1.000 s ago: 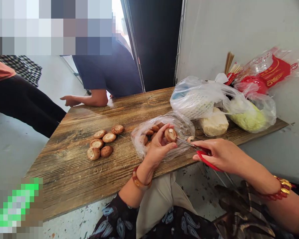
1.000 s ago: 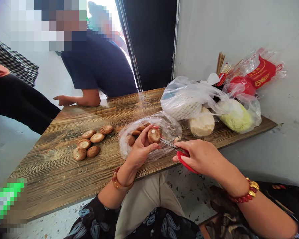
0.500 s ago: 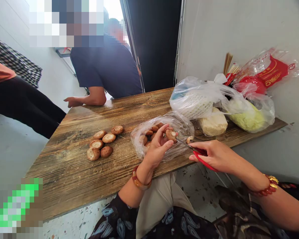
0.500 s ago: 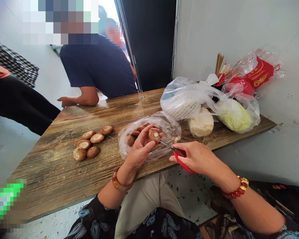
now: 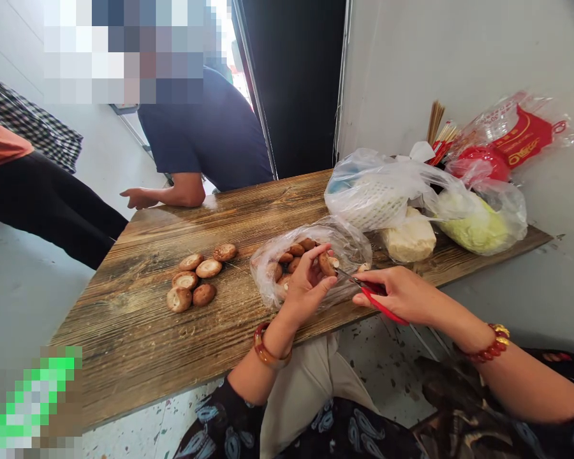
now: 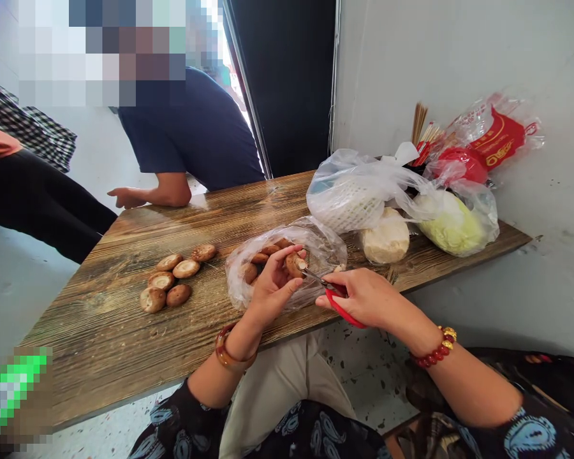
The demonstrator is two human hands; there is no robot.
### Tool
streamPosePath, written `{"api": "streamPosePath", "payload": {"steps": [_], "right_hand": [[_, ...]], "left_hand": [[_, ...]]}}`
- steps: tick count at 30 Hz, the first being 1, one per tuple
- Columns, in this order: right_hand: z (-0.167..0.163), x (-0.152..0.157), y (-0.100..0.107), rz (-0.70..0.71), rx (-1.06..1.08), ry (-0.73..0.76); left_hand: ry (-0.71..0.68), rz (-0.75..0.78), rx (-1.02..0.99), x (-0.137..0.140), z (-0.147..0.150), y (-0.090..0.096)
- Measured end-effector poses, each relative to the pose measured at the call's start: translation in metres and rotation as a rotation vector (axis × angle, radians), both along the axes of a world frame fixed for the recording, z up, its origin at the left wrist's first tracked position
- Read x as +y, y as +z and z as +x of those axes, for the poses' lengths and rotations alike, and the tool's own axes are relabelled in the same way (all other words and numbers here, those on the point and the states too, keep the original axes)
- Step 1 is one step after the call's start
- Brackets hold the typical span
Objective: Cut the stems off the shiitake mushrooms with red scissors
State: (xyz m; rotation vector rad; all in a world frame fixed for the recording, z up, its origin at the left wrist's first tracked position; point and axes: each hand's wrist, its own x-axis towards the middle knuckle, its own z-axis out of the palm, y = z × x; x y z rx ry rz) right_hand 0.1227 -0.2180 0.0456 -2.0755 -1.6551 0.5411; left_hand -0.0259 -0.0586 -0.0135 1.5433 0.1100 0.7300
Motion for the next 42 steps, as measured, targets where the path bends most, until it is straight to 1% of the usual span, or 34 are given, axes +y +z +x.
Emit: {"api": "streamPosePath", "payload": {"steps": [4,7,10,13,17,20,23,25,27,29,31,33,34,35,36,37,40,42], "right_hand": [[-0.004,0.005,-0.007,0.021,-0.069,-0.006],[-0.004,0.009,-0.012,0.035,-0.158,0.015],[-0.003,0.009,-0.015,0.036,-0.283,0.009],[-0.002,0.005,-0.016,0.046,-0.402,-0.051],[0.001,-0.002,-0.017,0.142,-0.466,-0.090],[0.001,-0.002,-0.018,0.189,-0.500,-0.093],[-0.002,0.002,-0.017,0.217,-0.487,-0.087],[-0.003,0.007,-0.018,0.219,-0.433,-0.084],[-0.004,0.011,-0.019,0.212,-0.300,-0.071],[-0.003,0.014,-0.023,0.197,-0.071,-0.034],[0.000,0.017,-0.028,0.160,0.202,-0.023],[0.004,0.020,-0.034,0.106,0.420,-0.084],[0.006,0.021,-0.036,0.089,0.472,-0.126],[0.008,0.022,-0.038,0.084,0.470,-0.157],[0.010,0.023,-0.040,0.088,0.411,-0.174],[0.012,0.023,-0.041,0.095,0.304,-0.183],[0.012,0.025,-0.044,0.075,-0.117,-0.209],[0.009,0.027,-0.047,0.049,-0.308,-0.226]], "left_hand": [[0.049,0.031,0.046,-0.001,-0.001,-0.001],[0.051,0.008,0.054,-0.002,0.000,-0.001],[0.052,-0.096,0.016,0.000,0.001,0.000],[0.063,-0.271,-0.016,0.002,0.001,0.001],[0.005,-0.483,-0.047,0.003,0.001,0.005],[-0.019,-0.540,-0.043,0.003,0.000,0.008],[-0.035,-0.531,-0.016,0.001,-0.001,0.010],[-0.054,-0.509,0.005,0.001,-0.001,0.011],[-0.070,-0.487,0.016,0.001,-0.002,0.011],[-0.076,-0.472,0.016,0.001,-0.002,0.011],[-0.081,-0.474,0.011,0.001,-0.001,0.010],[-0.081,-0.493,0.005,0.002,-0.001,0.010],[-0.077,-0.507,0.001,0.003,-0.001,0.010],[-0.072,-0.521,-0.004,0.003,-0.001,0.010],[-0.065,-0.530,-0.008,0.003,-0.001,0.010],[-0.058,-0.533,-0.011,0.004,-0.001,0.010],[-0.050,-0.506,-0.016,0.004,0.000,0.011],[-0.046,-0.486,-0.023,0.004,0.000,0.013]]}}
